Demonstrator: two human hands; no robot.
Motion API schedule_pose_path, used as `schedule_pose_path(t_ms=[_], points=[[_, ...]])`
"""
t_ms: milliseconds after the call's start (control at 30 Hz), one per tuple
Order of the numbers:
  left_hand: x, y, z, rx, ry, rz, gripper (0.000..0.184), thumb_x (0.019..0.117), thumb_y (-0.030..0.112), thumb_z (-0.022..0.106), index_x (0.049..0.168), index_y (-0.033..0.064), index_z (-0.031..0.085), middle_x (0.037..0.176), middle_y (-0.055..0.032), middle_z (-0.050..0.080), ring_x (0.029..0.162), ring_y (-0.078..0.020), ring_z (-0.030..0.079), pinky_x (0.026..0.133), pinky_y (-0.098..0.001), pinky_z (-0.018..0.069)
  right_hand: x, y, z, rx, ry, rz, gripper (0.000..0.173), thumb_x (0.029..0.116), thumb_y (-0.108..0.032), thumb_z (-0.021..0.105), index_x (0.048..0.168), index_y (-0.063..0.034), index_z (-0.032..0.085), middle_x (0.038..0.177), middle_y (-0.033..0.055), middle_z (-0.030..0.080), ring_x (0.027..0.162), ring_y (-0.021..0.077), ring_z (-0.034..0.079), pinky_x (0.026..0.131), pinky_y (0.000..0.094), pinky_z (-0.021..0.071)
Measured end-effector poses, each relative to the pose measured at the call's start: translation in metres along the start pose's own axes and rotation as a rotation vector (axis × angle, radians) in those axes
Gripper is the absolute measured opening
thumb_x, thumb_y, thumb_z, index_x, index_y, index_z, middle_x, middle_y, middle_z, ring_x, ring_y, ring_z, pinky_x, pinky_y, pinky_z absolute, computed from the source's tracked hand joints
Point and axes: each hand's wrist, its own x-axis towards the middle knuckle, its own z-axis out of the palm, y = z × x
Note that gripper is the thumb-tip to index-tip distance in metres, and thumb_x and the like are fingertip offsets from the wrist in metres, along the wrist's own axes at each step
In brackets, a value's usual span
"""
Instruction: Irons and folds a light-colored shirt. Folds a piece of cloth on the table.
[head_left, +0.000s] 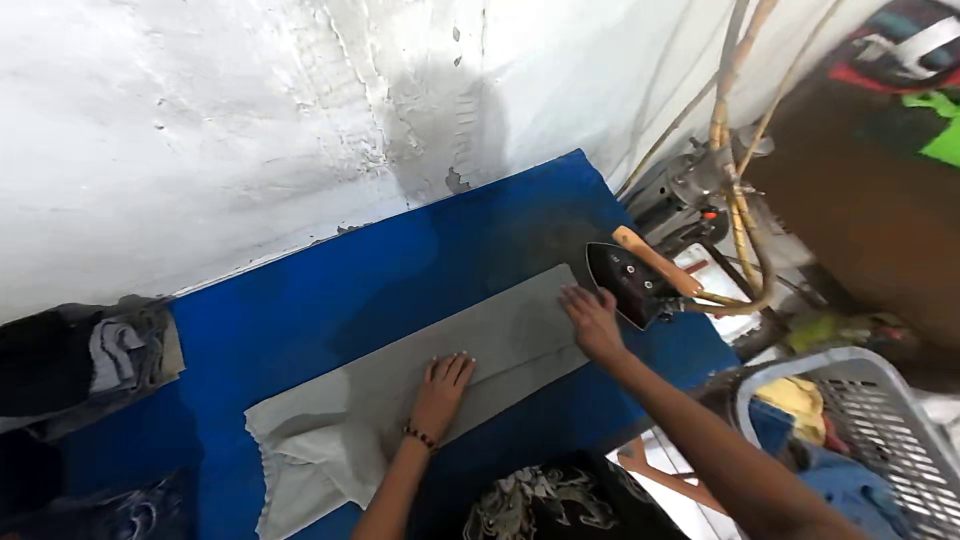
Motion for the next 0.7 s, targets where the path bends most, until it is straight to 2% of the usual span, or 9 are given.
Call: schedule_pose_path(t_ms=[67,167,267,333,400,467,533,633,700], points=[[0.001,0.005,0.009,0.037,0.052,0.006,0.049,0.0856,-0.016,0.061,0.129,0.0037,0.070,0.136,-0.0178,0.066,0.123,-0.0420,0.064,0.100,-0.0643,0.0485,0.016,-0.011,0.023,0.083,-0.028,-0.095,0.042,0.1037,-0.012,0.048,0.144,-0.0028,0.058,0.153,0.0187,0.051,0.144,0.0406,0.046,0.115,0.0676,0.0311],[-0.005,0.007,0.009,0.092,0.129,-0.015,0.041,0.0855,-0.014,0.061,0.122,0.0005,0.073,0.128,-0.0173,0.071,0.116,-0.0400,0.069,0.092,-0.0603,0.0542,0.036,0.019,0.033,0.101,-0.174,0.006,0.069,0.1065,-0.046,0.046,0.160,-0.0052,0.033,0.167,0.0158,0.030,0.157,0.0347,0.022,0.123,0.0665,0.0108],[-0.019,0.006,-0.008,0.116,0.208,-0.100,0.033,0.0862,-0.011,0.061,0.113,0.0001,0.076,0.117,-0.0158,0.075,0.107,-0.0371,0.073,0.085,-0.0554,0.0575,0.037,0.048,-0.031,-0.011,0.016,0.117,0.074,0.0939,-0.020,0.073,0.156,-0.0007,0.039,0.162,0.0258,0.035,0.151,0.0467,0.031,0.115,0.0755,0.0210],[-0.032,0.007,-0.014,0.139,0.267,-0.155,0.029,0.0855,-0.009,0.062,0.107,0.0014,0.078,0.111,-0.0137,0.077,0.103,-0.0348,0.074,0.083,-0.0524,0.0582,0.029,0.074,-0.086,-0.077,0.071,0.305,0.075,0.0867,-0.012,0.080,0.151,0.0004,0.044,0.150,0.0336,0.045,0.136,0.0583,0.043,0.103,0.0804,0.0335],[-0.048,0.010,-0.017,0.129,0.271,-0.180,0.028,0.0832,-0.011,0.063,0.103,0.0017,0.078,0.107,-0.0129,0.077,0.101,-0.0337,0.074,0.084,-0.0513,0.0582,0.022,0.109,-0.107,-0.061,0.028,0.573,0.078,0.0850,-0.020,0.085,0.144,0.0087,0.043,0.127,0.0434,0.055,0.116,0.0660,0.053,0.090,0.0826,0.0400],[-0.061,0.013,-0.017,0.095,0.287,-0.156,0.028,0.0781,-0.010,0.066,0.100,0.0023,0.078,0.105,-0.0120,0.077,0.101,-0.0325,0.074,0.086,-0.0513,0.0573,0.025,0.131,-0.103,0.014,-0.038,0.800,0.085,0.0865,-0.032,0.083,0.146,0.0066,0.036,0.114,0.0459,0.058,0.105,0.0666,0.058,0.082,0.0809,0.0446],[-0.069,0.009,-0.020,0.092,0.341,-0.138,0.026,0.0781,-0.002,0.065,0.101,0.0030,0.077,0.107,-0.0119,0.077,0.103,-0.0324,0.073,0.087,-0.0518,0.0566,0.035,0.152,-0.094,0.163,-0.043,0.893,0.080,0.0884,-0.038,0.080,0.141,0.0082,0.042,0.114,0.0429,0.060,0.102,0.0607,0.061,0.083,0.0774,0.0472],[-0.079,-0.022,-0.056,0.085,0.347,-0.330,0.028,0.0863,0.003,0.063,0.111,-0.0038,0.075,0.119,-0.0208,0.073,0.113,-0.0428,0.068,0.094,-0.0626,0.0510,0.055,0.149,-0.107,0.514,-0.172,0.900,0.059,0.1001,-0.044,0.064,0.123,0.0101,0.058,0.097,0.0203,0.068,0.079,0.0255,0.067,0.073,0.0448,0.0569],[-0.088,-0.057,-0.086,0.049,0.286,-0.577,0.032,0.0946,0.003,0.059,0.124,-0.0051,0.069,0.132,-0.0243,0.066,0.127,-0.0472,0.058,0.104,-0.0665,0.0410,0.067,0.107,-0.125,0.544,-0.221,0.837,0.053,0.1012,-0.044,0.062,0.115,0.0080,0.061,0.085,0.0127,0.066,0.068,0.0167,0.064,0.064,0.0351,0.0561]])
